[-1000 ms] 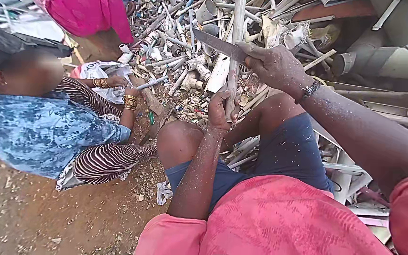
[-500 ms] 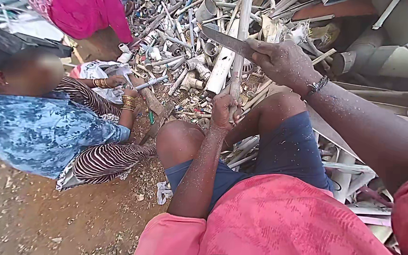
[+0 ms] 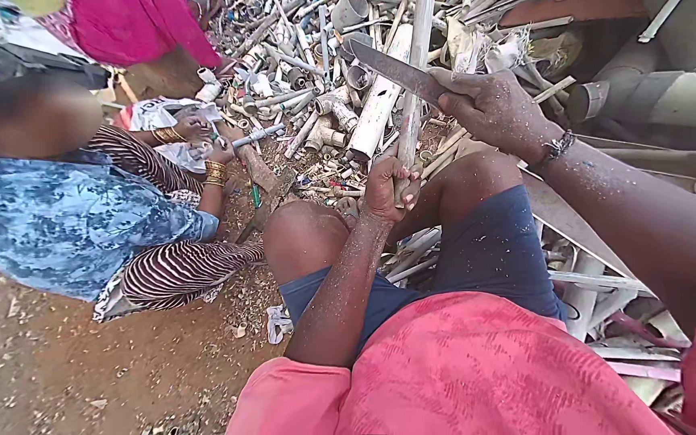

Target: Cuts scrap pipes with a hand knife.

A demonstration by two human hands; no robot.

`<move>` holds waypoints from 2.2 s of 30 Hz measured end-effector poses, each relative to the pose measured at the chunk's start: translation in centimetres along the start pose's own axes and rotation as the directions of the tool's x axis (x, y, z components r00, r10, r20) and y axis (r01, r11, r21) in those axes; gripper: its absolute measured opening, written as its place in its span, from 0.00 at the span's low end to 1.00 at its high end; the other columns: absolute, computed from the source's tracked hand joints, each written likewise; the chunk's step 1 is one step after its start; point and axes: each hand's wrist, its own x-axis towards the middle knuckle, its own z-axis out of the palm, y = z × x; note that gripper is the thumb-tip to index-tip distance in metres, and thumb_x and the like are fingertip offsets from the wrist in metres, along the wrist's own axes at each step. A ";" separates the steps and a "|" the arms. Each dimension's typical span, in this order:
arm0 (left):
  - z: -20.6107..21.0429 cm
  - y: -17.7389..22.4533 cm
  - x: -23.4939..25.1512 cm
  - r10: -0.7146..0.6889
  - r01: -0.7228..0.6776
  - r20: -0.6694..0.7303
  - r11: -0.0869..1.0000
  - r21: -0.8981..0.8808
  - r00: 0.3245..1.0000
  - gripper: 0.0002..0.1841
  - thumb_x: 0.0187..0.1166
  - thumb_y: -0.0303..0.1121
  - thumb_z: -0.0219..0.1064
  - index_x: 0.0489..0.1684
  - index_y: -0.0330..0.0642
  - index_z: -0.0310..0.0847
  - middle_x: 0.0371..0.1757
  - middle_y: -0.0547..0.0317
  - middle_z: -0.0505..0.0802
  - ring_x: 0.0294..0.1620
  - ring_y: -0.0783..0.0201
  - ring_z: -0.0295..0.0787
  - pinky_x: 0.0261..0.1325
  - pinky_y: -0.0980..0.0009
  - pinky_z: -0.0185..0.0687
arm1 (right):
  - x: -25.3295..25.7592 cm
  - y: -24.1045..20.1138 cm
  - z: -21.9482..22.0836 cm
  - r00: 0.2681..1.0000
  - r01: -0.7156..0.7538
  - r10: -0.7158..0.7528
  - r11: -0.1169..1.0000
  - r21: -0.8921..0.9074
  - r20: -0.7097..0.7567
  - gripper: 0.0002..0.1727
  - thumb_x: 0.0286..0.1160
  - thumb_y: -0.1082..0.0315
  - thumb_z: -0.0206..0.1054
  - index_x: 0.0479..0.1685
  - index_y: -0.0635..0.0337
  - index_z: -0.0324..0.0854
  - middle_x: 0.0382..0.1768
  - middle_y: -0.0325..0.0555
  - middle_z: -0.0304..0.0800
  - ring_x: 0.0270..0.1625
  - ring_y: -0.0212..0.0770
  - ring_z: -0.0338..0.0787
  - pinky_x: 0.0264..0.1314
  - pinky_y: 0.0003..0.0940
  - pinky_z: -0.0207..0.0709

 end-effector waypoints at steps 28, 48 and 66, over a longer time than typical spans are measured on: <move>0.4 -0.4 0.8 0.311 -0.110 -0.263 0.810 0.576 0.913 0.05 0.77 0.23 0.54 0.39 0.35 0.77 0.17 0.60 0.81 0.05 0.71 0.68 0.06 0.75 0.70 | -0.8 -2.7 2.8 0.974 -0.022 0.059 0.986 -0.165 0.218 0.26 0.93 0.50 0.47 0.88 0.21 0.66 0.37 0.51 0.92 0.39 0.59 0.91 0.39 0.62 0.79; -0.1 -0.3 0.7 0.234 -0.108 -0.227 0.883 0.456 0.945 0.27 0.65 0.22 0.53 0.68 0.30 0.75 0.21 0.60 0.79 0.06 0.72 0.67 0.05 0.76 0.67 | -0.2 -0.7 1.7 0.993 -0.034 0.049 0.989 -0.143 0.104 0.26 0.92 0.52 0.48 0.88 0.30 0.70 0.43 0.53 0.94 0.43 0.58 0.93 0.46 0.62 0.81; -0.1 -0.5 0.8 0.255 -0.109 -0.222 0.850 0.516 0.941 0.19 0.66 0.23 0.55 0.56 0.32 0.79 0.22 0.59 0.80 0.07 0.71 0.68 0.07 0.75 0.70 | -0.7 -1.4 1.3 0.981 -0.106 0.136 0.973 -0.207 0.137 0.26 0.93 0.51 0.47 0.87 0.26 0.69 0.41 0.56 0.93 0.43 0.62 0.92 0.42 0.64 0.79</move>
